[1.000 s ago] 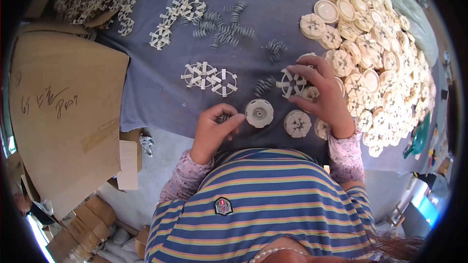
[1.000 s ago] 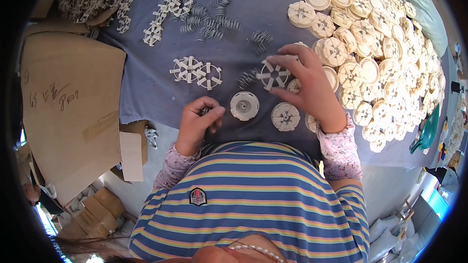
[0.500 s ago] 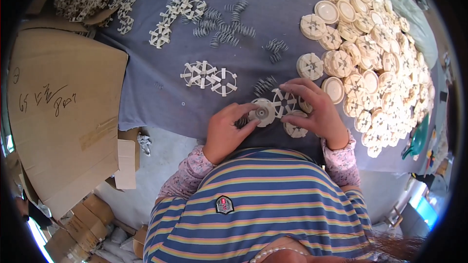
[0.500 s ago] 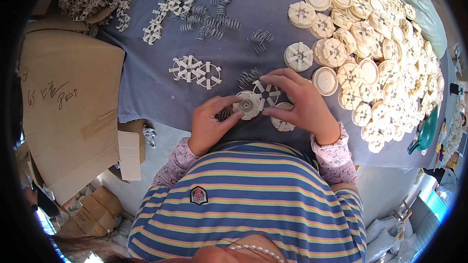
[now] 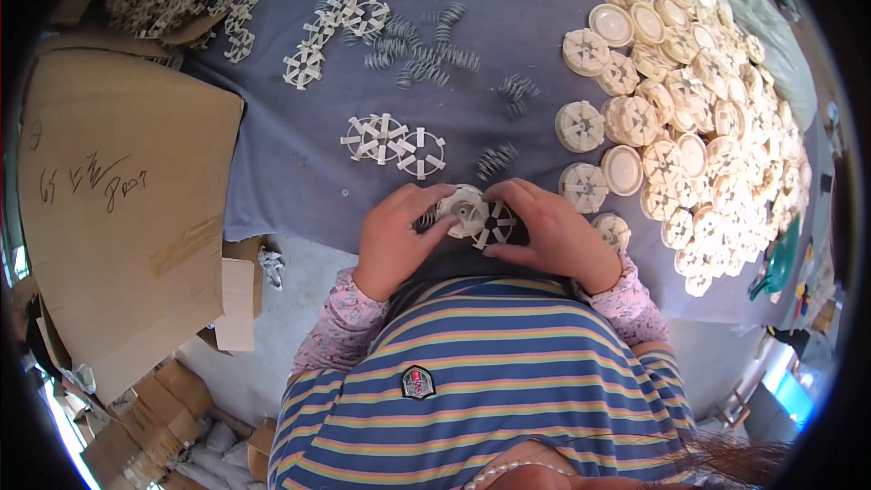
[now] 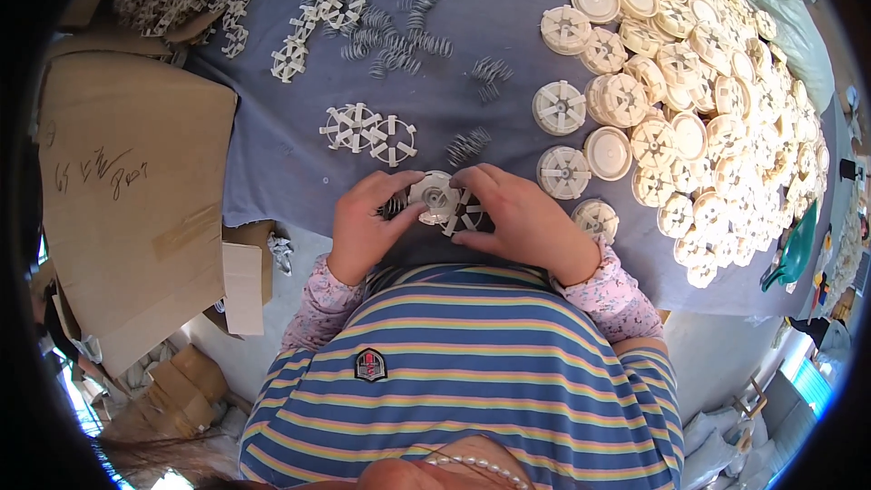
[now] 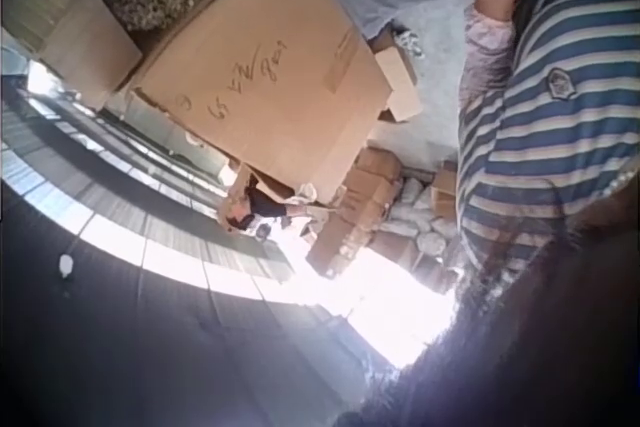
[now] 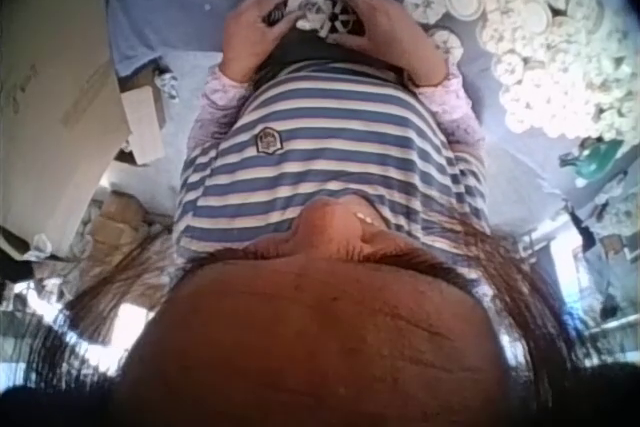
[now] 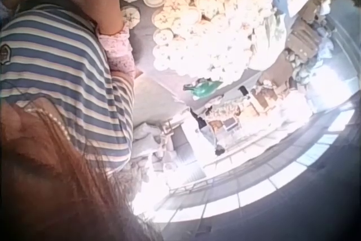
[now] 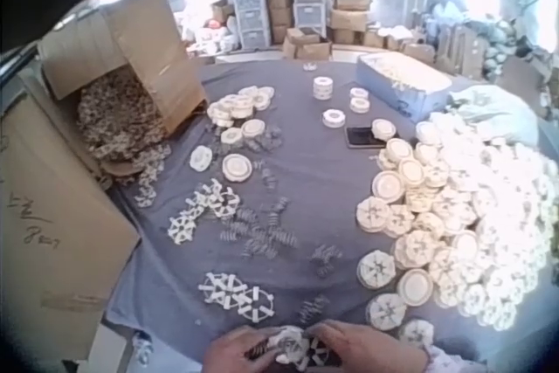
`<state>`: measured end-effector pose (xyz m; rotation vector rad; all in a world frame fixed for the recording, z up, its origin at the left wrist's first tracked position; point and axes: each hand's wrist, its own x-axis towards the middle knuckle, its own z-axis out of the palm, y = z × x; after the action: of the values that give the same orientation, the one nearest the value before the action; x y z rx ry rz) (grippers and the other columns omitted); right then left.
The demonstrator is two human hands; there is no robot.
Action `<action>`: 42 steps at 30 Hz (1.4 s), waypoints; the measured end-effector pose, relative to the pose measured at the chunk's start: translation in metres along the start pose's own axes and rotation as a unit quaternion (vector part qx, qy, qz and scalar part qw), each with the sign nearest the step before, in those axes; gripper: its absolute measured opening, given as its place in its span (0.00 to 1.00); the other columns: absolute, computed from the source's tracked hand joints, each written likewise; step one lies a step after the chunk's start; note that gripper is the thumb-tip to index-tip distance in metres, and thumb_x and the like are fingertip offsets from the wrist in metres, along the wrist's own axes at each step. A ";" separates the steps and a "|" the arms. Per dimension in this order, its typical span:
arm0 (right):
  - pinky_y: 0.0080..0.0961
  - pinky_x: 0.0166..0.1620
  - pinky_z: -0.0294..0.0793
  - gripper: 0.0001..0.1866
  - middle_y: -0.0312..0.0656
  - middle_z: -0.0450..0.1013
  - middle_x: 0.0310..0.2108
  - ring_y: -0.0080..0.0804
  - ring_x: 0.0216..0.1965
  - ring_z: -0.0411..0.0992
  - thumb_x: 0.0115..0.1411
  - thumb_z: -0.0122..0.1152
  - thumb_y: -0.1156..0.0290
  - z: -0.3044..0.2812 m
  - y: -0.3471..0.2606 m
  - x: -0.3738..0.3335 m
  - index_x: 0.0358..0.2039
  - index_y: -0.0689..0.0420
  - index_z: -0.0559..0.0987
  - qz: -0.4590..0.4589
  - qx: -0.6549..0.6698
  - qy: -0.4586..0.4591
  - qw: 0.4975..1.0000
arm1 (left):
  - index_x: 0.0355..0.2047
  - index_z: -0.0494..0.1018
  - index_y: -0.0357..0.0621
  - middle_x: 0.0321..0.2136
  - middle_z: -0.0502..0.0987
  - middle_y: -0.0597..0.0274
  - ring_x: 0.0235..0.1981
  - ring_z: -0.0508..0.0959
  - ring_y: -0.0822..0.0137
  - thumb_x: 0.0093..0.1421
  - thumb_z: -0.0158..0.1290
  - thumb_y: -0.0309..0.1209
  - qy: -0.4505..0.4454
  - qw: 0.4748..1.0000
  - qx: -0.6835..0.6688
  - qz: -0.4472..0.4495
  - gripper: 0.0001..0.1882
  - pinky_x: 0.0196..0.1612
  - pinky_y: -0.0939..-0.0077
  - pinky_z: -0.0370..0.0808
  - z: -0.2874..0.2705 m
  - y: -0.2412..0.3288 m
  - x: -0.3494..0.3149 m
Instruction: The person assembles small plastic mechanical components by hand, inserting internal gears and springs into circular plastic bases to create assembled parts.
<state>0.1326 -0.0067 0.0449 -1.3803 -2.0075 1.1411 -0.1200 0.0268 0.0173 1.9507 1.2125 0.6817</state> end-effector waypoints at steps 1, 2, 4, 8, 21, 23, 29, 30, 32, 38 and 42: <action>0.41 0.50 0.80 0.31 0.50 0.76 0.50 0.52 0.49 0.78 0.54 0.78 0.65 -0.005 -0.001 0.001 0.56 0.59 0.75 0.019 0.018 -0.015 1.000 | 0.49 0.84 0.50 0.33 0.81 0.60 0.33 0.82 0.57 0.55 0.71 0.31 -0.003 1.000 0.007 0.005 0.20 0.36 0.66 0.79 -0.003 0.000 -0.001; 0.41 0.50 0.80 0.31 0.50 0.76 0.50 0.52 0.49 0.79 0.54 0.78 0.66 -0.008 -0.001 0.002 0.56 0.58 0.75 0.037 0.035 -0.030 0.998 | 0.49 0.84 0.50 0.33 0.81 0.60 0.33 0.82 0.57 0.55 0.71 0.31 -0.002 1.000 0.008 0.003 0.20 0.36 0.66 0.79 -0.005 0.001 -0.001; 0.39 0.51 0.80 0.31 0.49 0.76 0.50 0.50 0.49 0.79 0.53 0.79 0.67 -0.013 0.003 0.000 0.56 0.58 0.76 0.045 0.024 -0.011 0.999 | 0.50 0.85 0.50 0.33 0.81 0.61 0.32 0.82 0.59 0.55 0.71 0.31 -0.017 1.000 0.001 0.012 0.20 0.35 0.67 0.78 -0.008 0.002 -0.002; 0.38 0.52 0.79 0.31 0.47 0.76 0.51 0.49 0.49 0.79 0.52 0.80 0.69 -0.019 0.004 -0.001 0.56 0.58 0.77 0.027 0.024 0.043 0.998 | 0.50 0.85 0.52 0.32 0.81 0.63 0.31 0.82 0.60 0.55 0.71 0.31 -0.034 0.999 -0.006 0.000 0.20 0.34 0.68 0.78 -0.010 0.004 -0.003; 0.39 0.52 0.80 0.31 0.47 0.75 0.53 0.52 0.51 0.78 0.53 0.78 0.69 -0.013 0.004 -0.003 0.57 0.58 0.77 0.020 -0.008 0.035 0.999 | 0.51 0.86 0.52 0.29 0.79 0.61 0.27 0.79 0.62 0.55 0.71 0.33 -0.042 0.998 0.046 0.015 0.21 0.32 0.69 0.76 -0.001 0.007 -0.007; 0.39 0.53 0.80 0.30 0.48 0.75 0.52 0.52 0.52 0.78 0.53 0.78 0.70 -0.013 0.005 -0.002 0.57 0.58 0.77 0.028 -0.014 0.033 0.999 | 0.51 0.86 0.51 0.30 0.80 0.61 0.28 0.79 0.62 0.55 0.71 0.33 -0.054 0.996 0.063 0.021 0.21 0.32 0.69 0.76 0.000 0.007 -0.007; 0.39 0.54 0.79 0.32 0.48 0.75 0.53 0.52 0.53 0.77 0.53 0.78 0.69 -0.015 0.004 -0.003 0.58 0.58 0.78 0.033 -0.010 0.035 0.999 | 0.52 0.85 0.50 0.32 0.81 0.61 0.29 0.80 0.64 0.56 0.71 0.32 -0.058 0.997 0.045 0.008 0.21 0.33 0.70 0.76 0.001 0.004 -0.007; 0.39 0.54 0.79 0.32 0.48 0.75 0.53 0.52 0.53 0.77 0.53 0.78 0.69 -0.014 0.003 -0.004 0.58 0.58 0.78 0.033 -0.010 0.034 0.999 | 0.52 0.85 0.48 0.32 0.82 0.61 0.29 0.80 0.66 0.56 0.71 0.31 -0.035 0.999 0.009 -0.002 0.21 0.34 0.71 0.76 0.001 0.006 -0.007; 0.38 0.52 0.80 0.33 0.47 0.76 0.52 0.50 0.50 0.78 0.52 0.80 0.67 -0.012 0.001 -0.004 0.58 0.58 0.79 0.016 0.017 0.073 0.997 | 0.52 0.85 0.47 0.33 0.83 0.60 0.29 0.80 0.68 0.57 0.71 0.31 -0.012 1.000 -0.026 -0.012 0.22 0.34 0.73 0.76 0.000 0.004 -0.008; 0.35 0.47 0.81 0.33 0.45 0.75 0.49 0.45 0.45 0.79 0.53 0.79 0.60 0.015 -0.012 0.001 0.58 0.58 0.78 -0.028 -0.053 0.089 0.994 | 0.59 0.81 0.43 0.29 0.82 0.67 0.31 0.75 0.78 0.60 0.69 0.30 -0.037 0.948 -0.229 -0.217 0.26 0.38 0.80 0.74 -0.013 -0.005 -0.012; 0.36 0.43 0.81 0.33 0.45 0.74 0.46 0.44 0.43 0.78 0.54 0.79 0.57 0.036 -0.004 0.008 0.56 0.61 0.78 -0.055 -0.109 0.117 0.985 | 0.61 0.80 0.42 0.30 0.81 0.63 0.32 0.76 0.77 0.61 0.69 0.33 -0.077 0.965 -0.163 -0.191 0.28 0.41 0.77 0.75 -0.005 -0.005 -0.012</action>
<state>0.1005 -0.0141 0.0272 -1.4136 -2.0528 0.6906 -0.1318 0.0189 0.0155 1.4197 1.2435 0.4816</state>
